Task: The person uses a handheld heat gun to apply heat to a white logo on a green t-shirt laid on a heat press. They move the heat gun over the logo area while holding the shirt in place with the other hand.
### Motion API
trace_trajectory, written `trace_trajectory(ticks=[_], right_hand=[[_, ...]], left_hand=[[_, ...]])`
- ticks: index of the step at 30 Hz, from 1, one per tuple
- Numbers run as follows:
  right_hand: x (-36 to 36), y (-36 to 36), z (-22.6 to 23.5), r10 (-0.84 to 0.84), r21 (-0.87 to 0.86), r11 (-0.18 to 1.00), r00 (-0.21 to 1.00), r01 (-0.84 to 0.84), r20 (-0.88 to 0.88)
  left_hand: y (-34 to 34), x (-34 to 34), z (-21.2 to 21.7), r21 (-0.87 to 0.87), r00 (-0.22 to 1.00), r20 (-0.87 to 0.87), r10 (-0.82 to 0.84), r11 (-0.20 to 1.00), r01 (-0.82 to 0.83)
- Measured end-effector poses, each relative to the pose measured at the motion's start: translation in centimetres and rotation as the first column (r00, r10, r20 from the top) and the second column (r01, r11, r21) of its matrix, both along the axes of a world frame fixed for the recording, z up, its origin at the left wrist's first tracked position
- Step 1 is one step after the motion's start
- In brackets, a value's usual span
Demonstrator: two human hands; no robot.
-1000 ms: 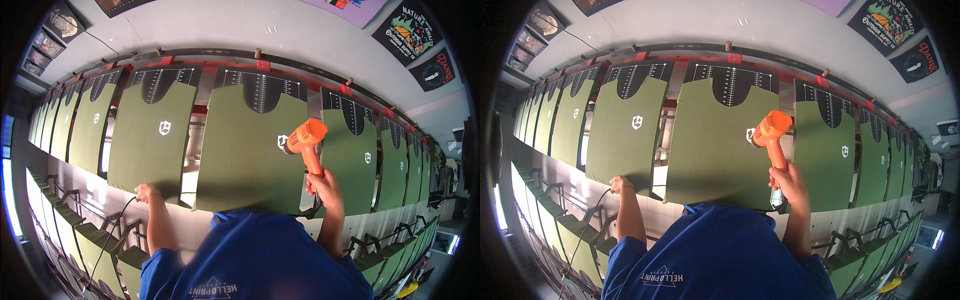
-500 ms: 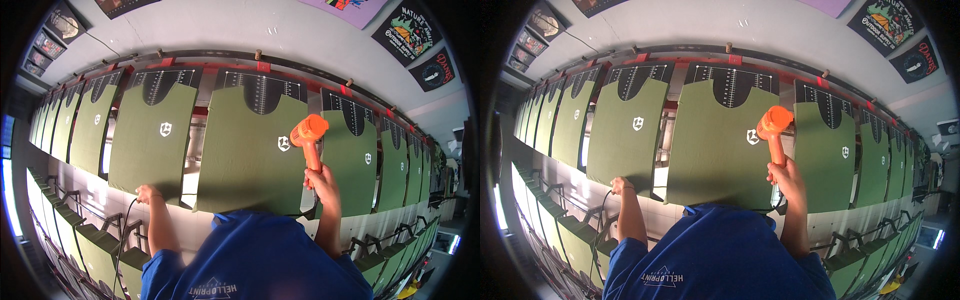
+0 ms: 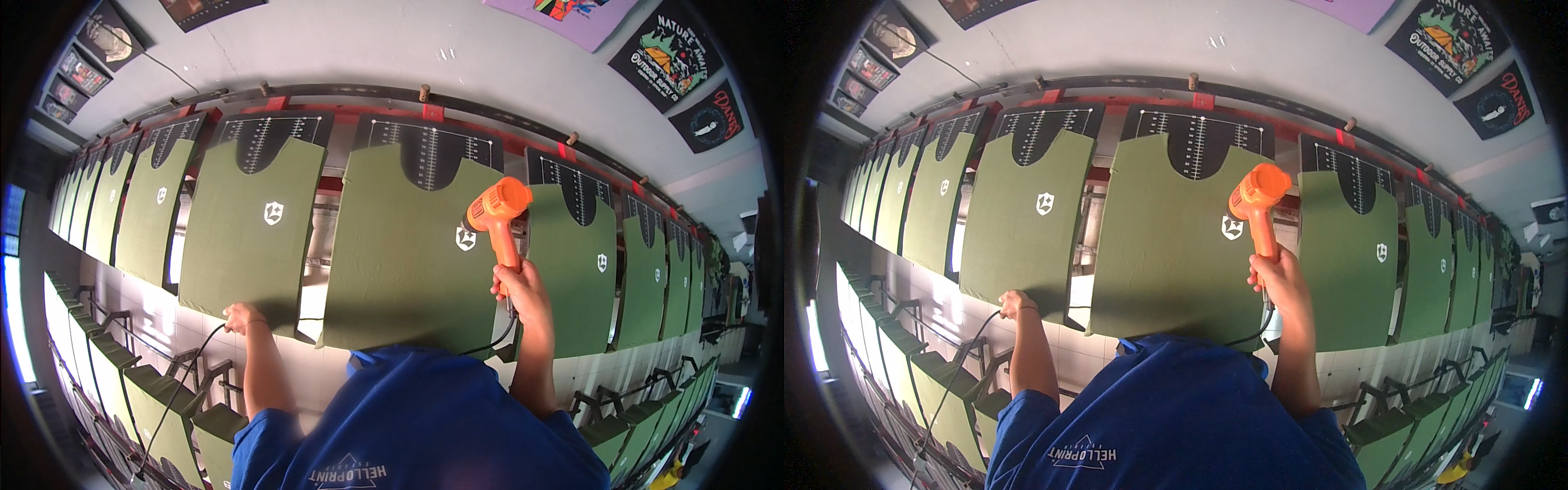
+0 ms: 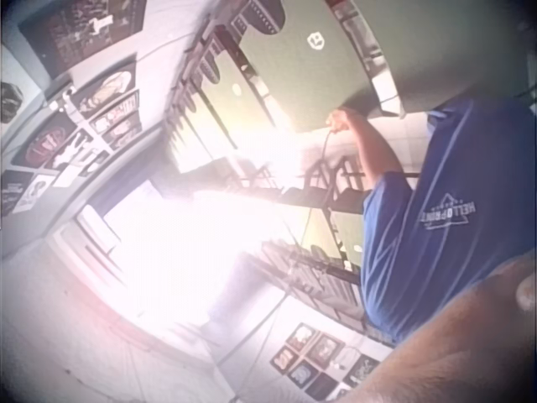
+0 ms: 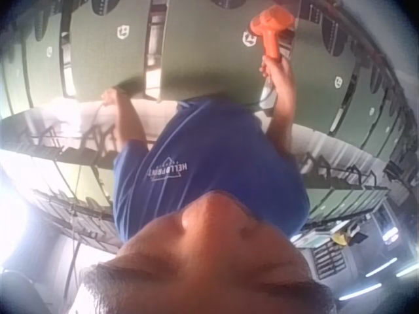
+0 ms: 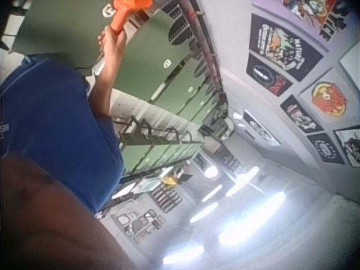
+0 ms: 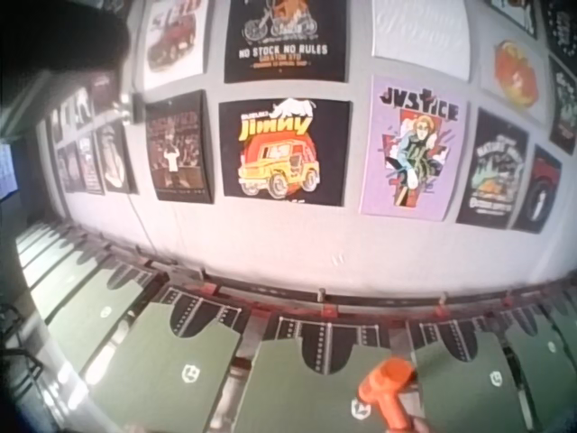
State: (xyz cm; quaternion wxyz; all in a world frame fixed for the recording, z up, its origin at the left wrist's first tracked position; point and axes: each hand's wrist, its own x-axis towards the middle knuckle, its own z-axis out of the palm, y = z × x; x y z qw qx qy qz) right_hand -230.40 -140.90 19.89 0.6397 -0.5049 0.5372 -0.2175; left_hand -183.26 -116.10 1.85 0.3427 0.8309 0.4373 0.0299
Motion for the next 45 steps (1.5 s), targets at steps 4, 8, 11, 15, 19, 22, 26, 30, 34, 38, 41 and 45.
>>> trace_trajectory(ticks=[4,8,11,15,19,22,26,30,34,38,41,45], right_hand=[[0.2,-0.1,0.0,-0.008,-0.002,1.000,1.000,0.008,-0.007],[0.3,0.4,0.3,-0.023,-0.022,1.000,0.999,0.023,-0.025],[-0.4,0.3,0.3,-0.040,0.005,0.999,0.999,0.040,-0.032],[-0.6,0.5,0.0,-0.049,-0.008,0.999,0.998,0.049,-0.043],[-0.8,0.6,0.1,-0.056,0.002,0.998,0.998,0.056,-0.043],[-0.8,0.8,0.2,-0.067,0.008,0.998,0.997,0.068,-0.044],[-1.3,1.0,0.5,-0.027,0.041,0.999,0.999,0.029,-0.032],[-1.4,1.7,0.8,-0.034,0.032,0.999,0.999,0.035,-0.039],[-1.6,2.2,0.8,-0.040,0.031,0.999,0.998,0.041,-0.040],[-1.9,2.2,1.2,-0.040,0.087,0.995,0.999,0.042,-0.032],[-1.7,2.9,1.1,-0.042,0.014,0.999,0.997,0.043,-0.066],[-1.9,2.9,1.6,-0.029,0.073,0.997,0.999,0.032,-0.040]], left_hand=[[0.4,0.5,-0.7,0.006,1.000,-0.008,-0.003,1.000,0.003],[0.2,0.2,-0.4,-0.008,1.000,-0.003,-0.004,1.000,0.004],[0.2,0.1,-0.2,-0.012,1.000,0.010,0.000,1.000,0.000],[-0.2,-0.3,0.4,-0.016,1.000,0.003,-0.001,1.000,0.001],[-0.1,-0.3,0.6,-0.044,1.000,-0.015,0.002,0.999,-0.003],[-0.1,-0.3,0.8,-0.067,1.000,-0.024,-0.004,0.998,0.003],[-0.2,-0.5,1.0,-0.049,1.000,-0.011,-0.012,0.999,0.011],[-0.4,-1.0,1.5,-0.057,0.999,0.007,-0.037,0.998,0.038],[-0.1,-0.8,1.2,-0.047,0.996,-0.013,-0.091,0.995,0.090],[0.7,-0.3,0.4,-0.129,0.997,0.024,-0.067,0.989,0.069],[0.5,-0.4,0.3,-0.040,0.989,-0.005,-0.146,0.988,0.146],[0.1,-0.7,0.8,-0.087,0.989,0.007,-0.147,0.985,0.147]])
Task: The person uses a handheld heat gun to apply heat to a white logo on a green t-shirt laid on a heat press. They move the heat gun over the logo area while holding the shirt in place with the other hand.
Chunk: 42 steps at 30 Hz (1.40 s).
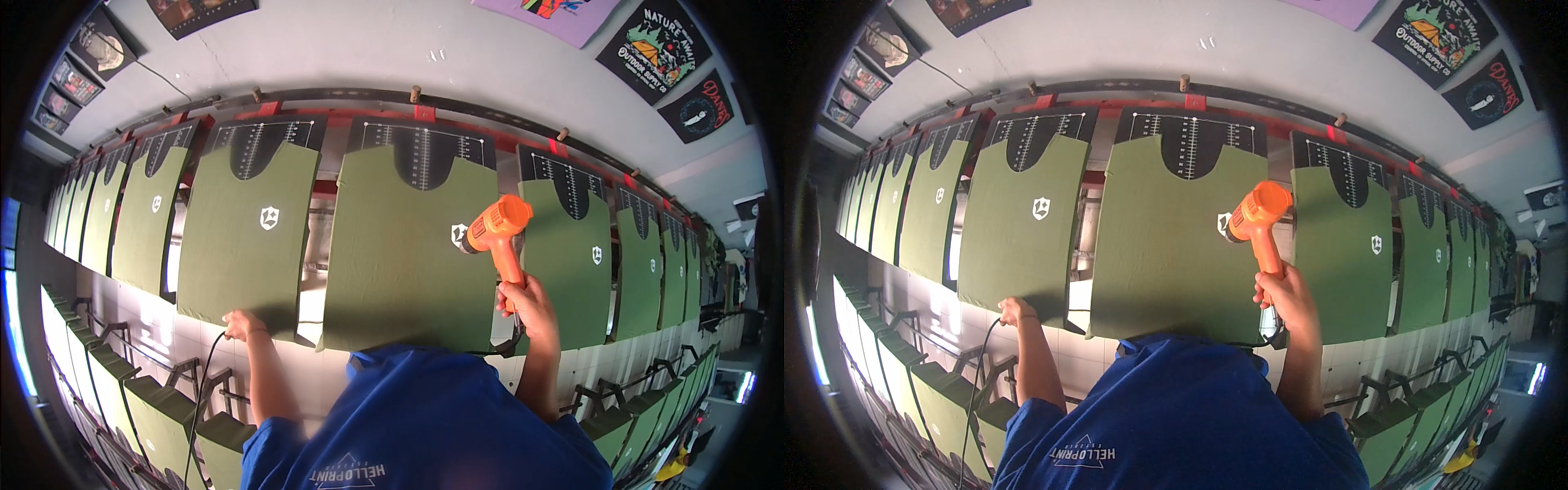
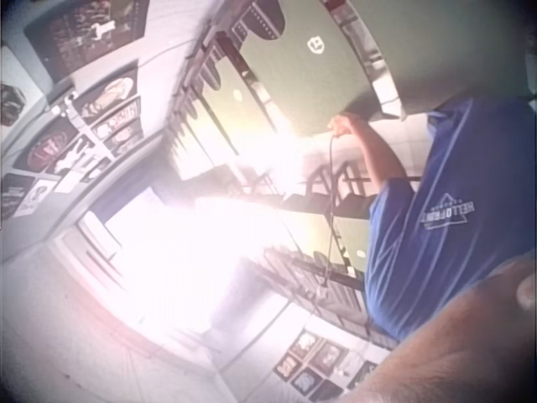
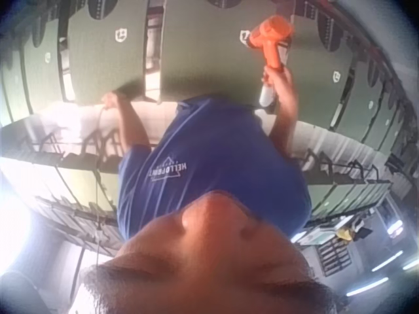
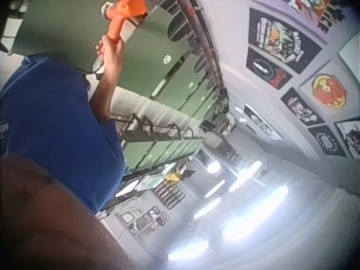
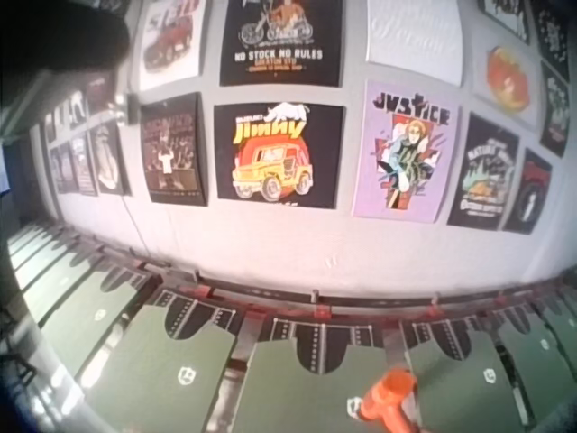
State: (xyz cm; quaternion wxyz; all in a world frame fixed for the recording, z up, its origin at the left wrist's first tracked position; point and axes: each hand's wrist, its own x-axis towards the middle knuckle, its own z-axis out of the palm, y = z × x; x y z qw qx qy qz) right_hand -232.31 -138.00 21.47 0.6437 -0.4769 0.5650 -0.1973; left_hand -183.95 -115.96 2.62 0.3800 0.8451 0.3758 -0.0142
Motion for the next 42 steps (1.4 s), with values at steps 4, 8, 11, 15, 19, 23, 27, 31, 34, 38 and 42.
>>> trace_trajectory(ticks=[4,8,11,15,19,23,27,31,34,38,42], right_hand=[[0.6,0.2,0.3,0.052,0.011,0.999,0.999,-0.052,0.005],[0.2,0.9,-0.2,0.045,0.007,0.999,0.999,-0.045,0.006],[1.0,0.3,0.3,0.075,0.031,0.997,0.995,-0.077,0.061],[2.5,-1.0,-0.2,0.100,-0.016,0.995,0.987,-0.098,0.125],[2.7,-1.7,-1.4,0.183,-0.161,0.971,0.982,-0.174,0.042],[-2.4,-0.6,-0.3,0.131,-0.088,0.989,0.978,-0.118,0.163],[-11.0,0.2,0.9,0.152,-0.038,0.988,0.974,-0.148,0.169],[-21.7,0.6,-1.0,0.191,0.026,0.978,0.942,-0.206,0.277],[-28.8,-0.3,-0.8,0.199,0.072,0.971,0.937,-0.228,0.286],[-35.8,-2.1,-0.9,0.094,0.102,0.986,0.945,-0.131,0.313],[-40.8,-6.0,0.3,0.065,0.083,0.992,0.957,-0.092,0.282]], left_hand=[[5.6,3.0,-6.0,0.241,0.928,-0.169,-0.333,0.899,0.367],[-1.0,-0.8,1.6,0.043,0.999,-0.053,-0.002,0.999,0.004],[1.1,-0.5,0.6,0.560,0.463,-0.770,-0.439,-0.115,0.821],[2.2,1.1,-2.7,0.609,0.554,-0.738,-0.385,-0.025,0.793],[4.7,1.6,-5.2,0.722,0.617,-0.631,-0.471,-0.066,0.688],[6.0,-1.6,-6.5,0.435,0.868,-0.081,-0.489,0.766,0.472],[8.6,-9.4,-10.0,-0.456,0.985,0.120,0.125,0.888,-0.057],[12.0,-22.5,-11.5,-0.348,0.996,-0.043,0.076,0.933,-0.086],[14.3,-32.4,-13.6,-0.295,0.987,-0.111,0.114,0.945,-0.142],[16.1,-43.6,-15.6,-0.258,0.954,-0.215,0.208,0.930,-0.261],[18.8,-51.0,-18.0,-0.163,0.900,-0.320,0.296,0.918,-0.360]])
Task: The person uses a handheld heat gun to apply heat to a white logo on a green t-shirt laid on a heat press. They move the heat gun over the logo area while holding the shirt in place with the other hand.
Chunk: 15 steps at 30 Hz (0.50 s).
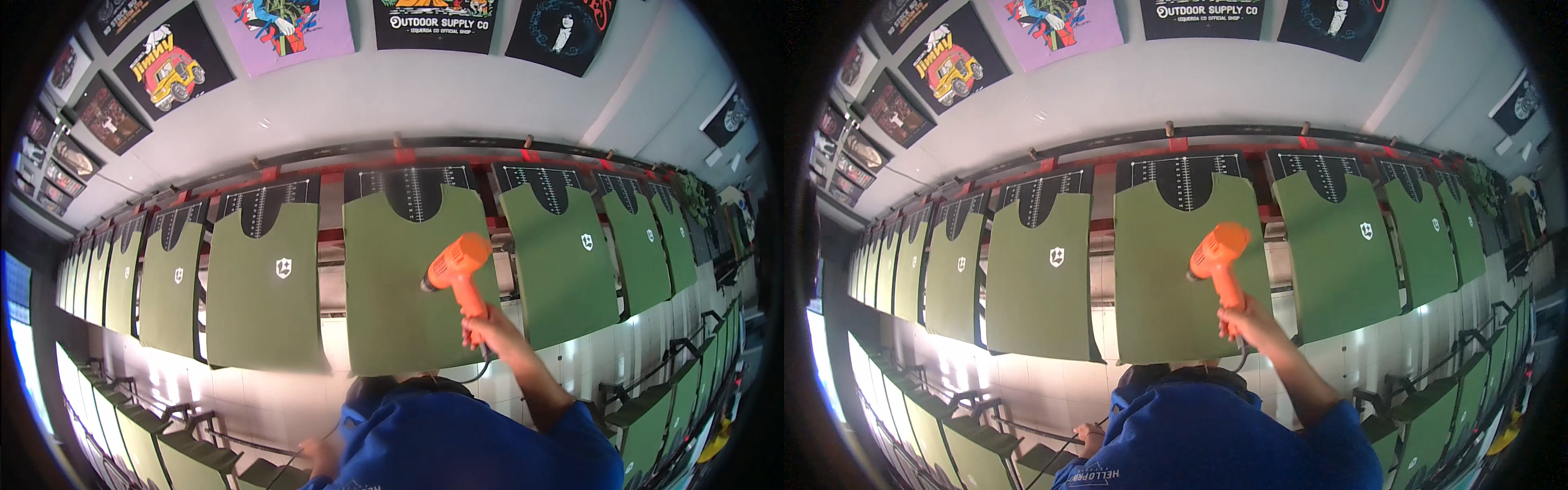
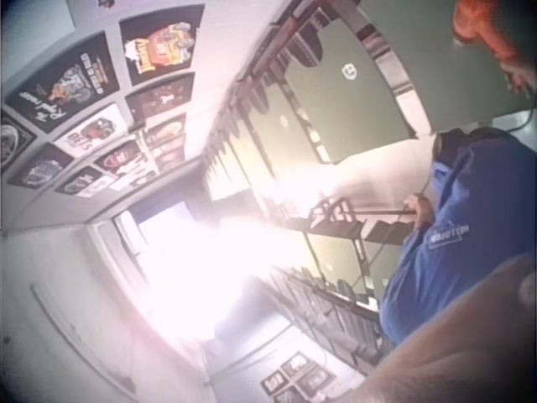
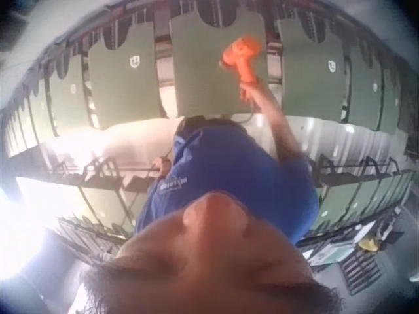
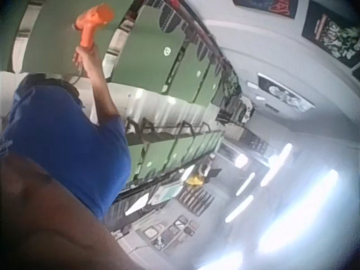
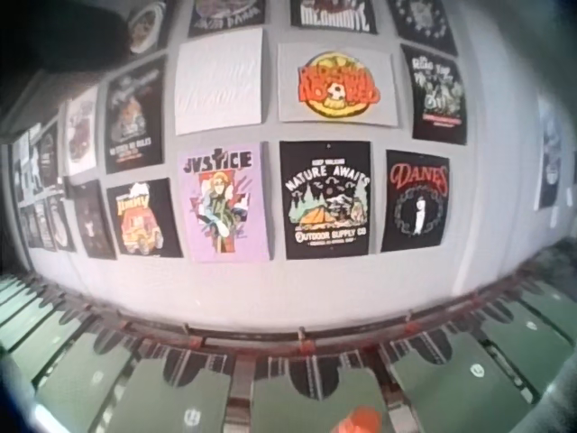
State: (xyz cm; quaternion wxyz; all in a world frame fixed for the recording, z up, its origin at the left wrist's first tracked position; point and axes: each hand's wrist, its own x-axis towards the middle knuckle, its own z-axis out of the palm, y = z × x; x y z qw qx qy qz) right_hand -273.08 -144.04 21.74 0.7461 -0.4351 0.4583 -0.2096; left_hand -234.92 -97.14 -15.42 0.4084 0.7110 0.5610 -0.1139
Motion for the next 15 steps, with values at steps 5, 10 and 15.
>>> trace_trajectory(ticks=[5,10,15], right_hand=[[-2.6,-6.2,0.3,-0.149,-0.046,0.988,0.989,0.150,0.015],[-2.7,-9.1,0.5,-0.142,-0.091,0.986,0.989,0.137,-0.051],[-2.3,-9.4,0.1,-0.099,-0.149,0.986,0.988,0.081,-0.120]], left_hand=[[0.7,-5.7,-1.5,0.371,0.844,0.027,-0.536,0.789,0.489],[-3.2,-2.5,0.5,-0.277,0.963,0.262,-0.066,0.950,0.141],[-10.2,1.2,2.8,-0.500,0.873,0.487,0.004,0.821,0.276]])
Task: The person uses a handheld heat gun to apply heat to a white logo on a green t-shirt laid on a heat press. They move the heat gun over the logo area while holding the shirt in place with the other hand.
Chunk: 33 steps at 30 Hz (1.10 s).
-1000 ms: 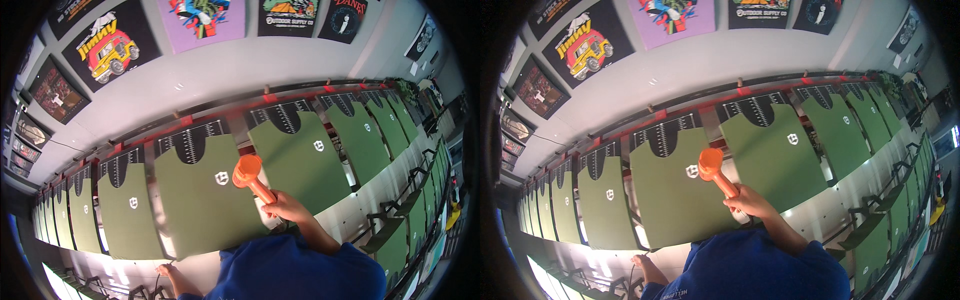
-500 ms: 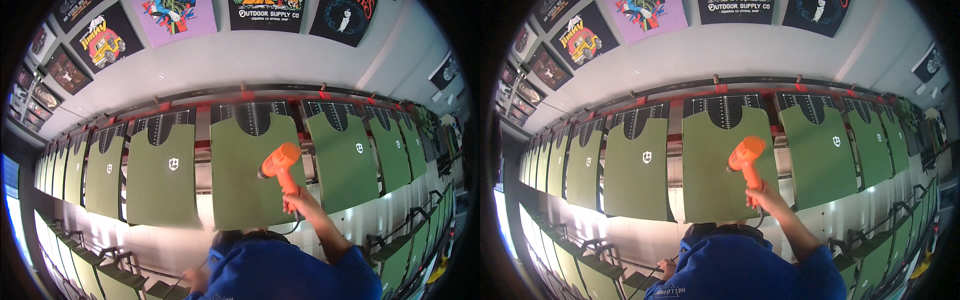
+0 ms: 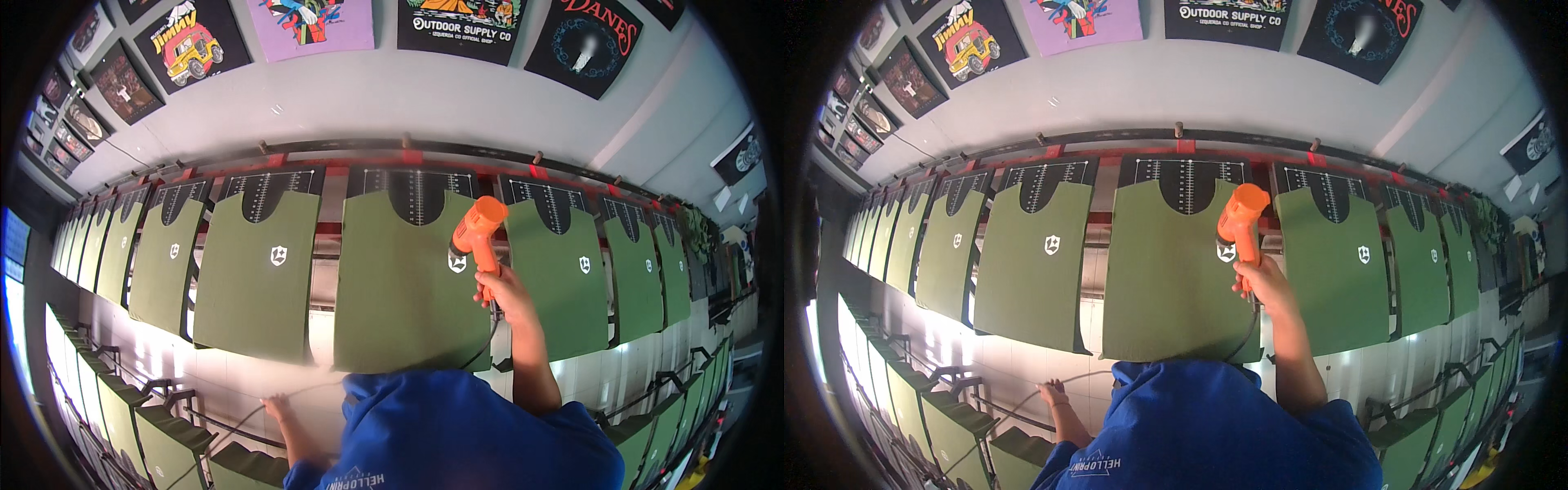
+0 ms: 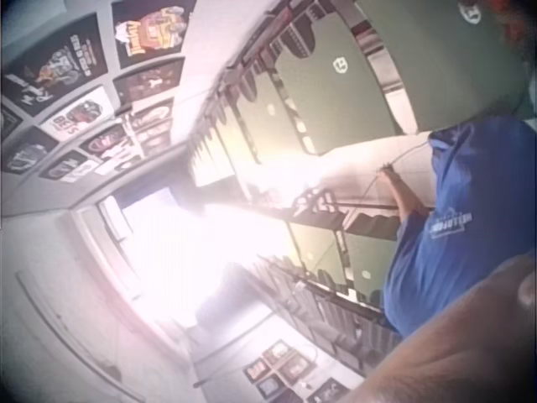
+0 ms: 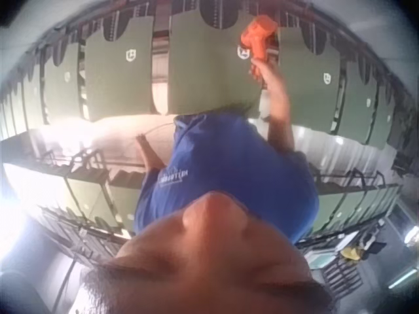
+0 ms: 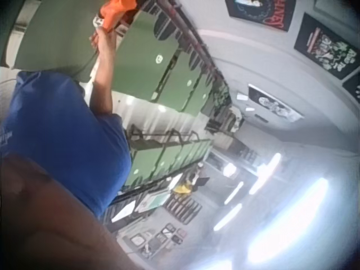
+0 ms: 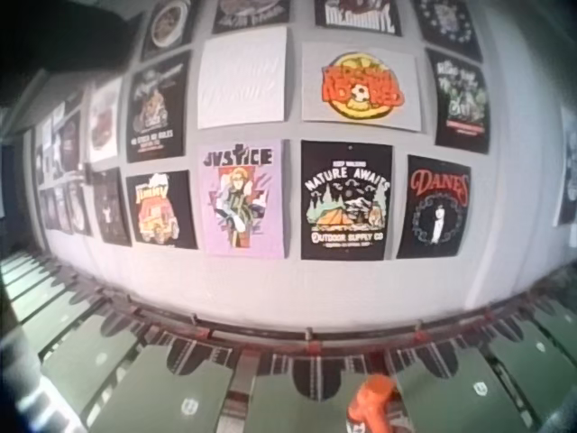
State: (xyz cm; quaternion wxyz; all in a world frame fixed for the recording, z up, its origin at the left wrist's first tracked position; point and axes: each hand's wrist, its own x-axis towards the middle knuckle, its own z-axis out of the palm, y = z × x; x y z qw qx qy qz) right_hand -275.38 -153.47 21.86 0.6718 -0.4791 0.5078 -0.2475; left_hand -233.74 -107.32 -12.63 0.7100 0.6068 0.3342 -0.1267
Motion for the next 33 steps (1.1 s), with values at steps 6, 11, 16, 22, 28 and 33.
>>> trace_trajectory(ticks=[6,11,16,22,28,33], right_hand=[[0.5,1.2,-1.0,-0.023,-0.028,0.999,0.999,0.022,-0.029],[0.8,1.0,-1.3,-0.024,-0.026,0.999,0.997,0.022,-0.072],[0.8,0.7,-1.8,-0.071,-0.006,0.997,0.993,0.070,-0.089],[1.3,0.4,-1.6,-0.062,-0.005,0.998,0.993,0.061,-0.102],[1.5,0.4,-1.9,-0.045,-0.013,0.999,0.991,0.044,-0.124],[1.6,0.9,-1.5,-0.047,-0.014,0.999,0.990,0.045,-0.130]], left_hand=[[-9.2,3.3,5.3,-0.068,0.959,0.175,-0.223,0.969,0.238],[-13.3,4.9,7.5,0.203,0.914,0.221,-0.341,0.932,0.299],[-15.8,3.6,9.0,0.288,0.927,0.191,-0.321,0.922,0.260],[-15.9,3.3,9.8,0.311,0.935,0.193,-0.296,0.923,0.228],[-16.0,3.2,9.8,0.267,0.928,0.212,-0.306,0.932,0.246],[-16.6,2.7,10.9,0.215,0.943,0.214,-0.255,0.954,0.209]])
